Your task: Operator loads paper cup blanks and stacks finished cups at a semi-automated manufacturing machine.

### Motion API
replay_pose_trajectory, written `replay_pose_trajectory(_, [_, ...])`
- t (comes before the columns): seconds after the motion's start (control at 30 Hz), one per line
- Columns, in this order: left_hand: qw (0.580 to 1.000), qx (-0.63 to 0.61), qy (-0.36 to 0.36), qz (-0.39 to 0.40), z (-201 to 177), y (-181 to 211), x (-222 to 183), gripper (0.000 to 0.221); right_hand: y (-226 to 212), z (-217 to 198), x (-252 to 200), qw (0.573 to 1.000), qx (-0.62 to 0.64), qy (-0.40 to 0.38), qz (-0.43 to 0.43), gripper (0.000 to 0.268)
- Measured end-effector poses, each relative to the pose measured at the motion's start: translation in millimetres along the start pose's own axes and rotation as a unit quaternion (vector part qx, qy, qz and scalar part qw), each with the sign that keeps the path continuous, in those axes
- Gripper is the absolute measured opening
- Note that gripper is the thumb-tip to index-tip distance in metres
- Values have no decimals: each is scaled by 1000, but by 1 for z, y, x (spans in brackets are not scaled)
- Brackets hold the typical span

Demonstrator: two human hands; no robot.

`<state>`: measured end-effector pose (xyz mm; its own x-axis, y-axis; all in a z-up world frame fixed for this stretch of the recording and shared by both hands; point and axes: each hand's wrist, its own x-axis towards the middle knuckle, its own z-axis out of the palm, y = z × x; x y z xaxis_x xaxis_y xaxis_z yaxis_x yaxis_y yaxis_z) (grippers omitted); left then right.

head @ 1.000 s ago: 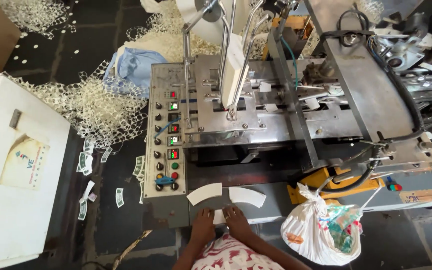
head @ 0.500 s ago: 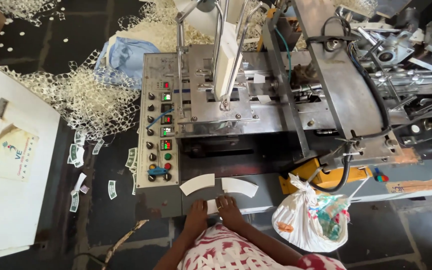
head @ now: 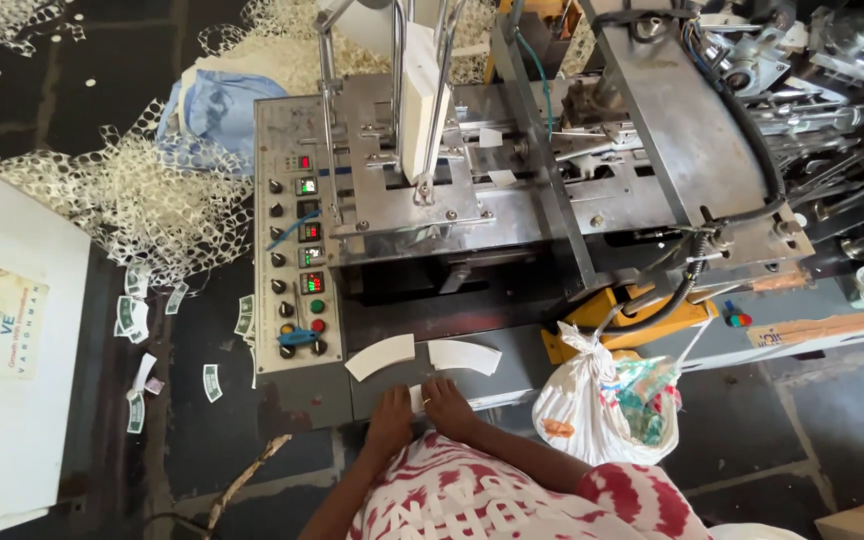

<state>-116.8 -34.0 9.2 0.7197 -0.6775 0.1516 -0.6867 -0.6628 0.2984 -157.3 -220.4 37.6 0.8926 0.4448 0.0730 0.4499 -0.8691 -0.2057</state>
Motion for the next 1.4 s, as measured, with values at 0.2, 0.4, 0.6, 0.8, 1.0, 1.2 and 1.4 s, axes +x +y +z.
replay_pose_trajectory(0.2, [999,-22,37,-7,-30,23,4,50,-8,-2,0,992,-82,95,-4,41])
replay_pose_trajectory(0.4, [997,55,54,12,3,11,-3,36,9,12,-8,997,-33,45,-56,29])
replay_pose_trajectory(0.6, [999,-35,23,27,20,-2,2,37,25,-3,-2,996,75,12,-53,26])
replay_pose_trajectory(0.8, [997,-60,38,23,-10,8,55,43,43,-55,1,708,598,190,324,36])
replay_pose_trajectory(1.0, [902,-404,48,-142,-18,39,104,46,62,-82,-11,664,564,278,404,31])
replay_pose_trajectory(1.2, [948,-256,-15,-188,51,51,140,41,103,-5,-22,934,26,171,314,40])
replay_pose_trajectory(1.4, [982,-37,130,-134,36,10,133,49,92,-16,26,934,2,119,338,45])
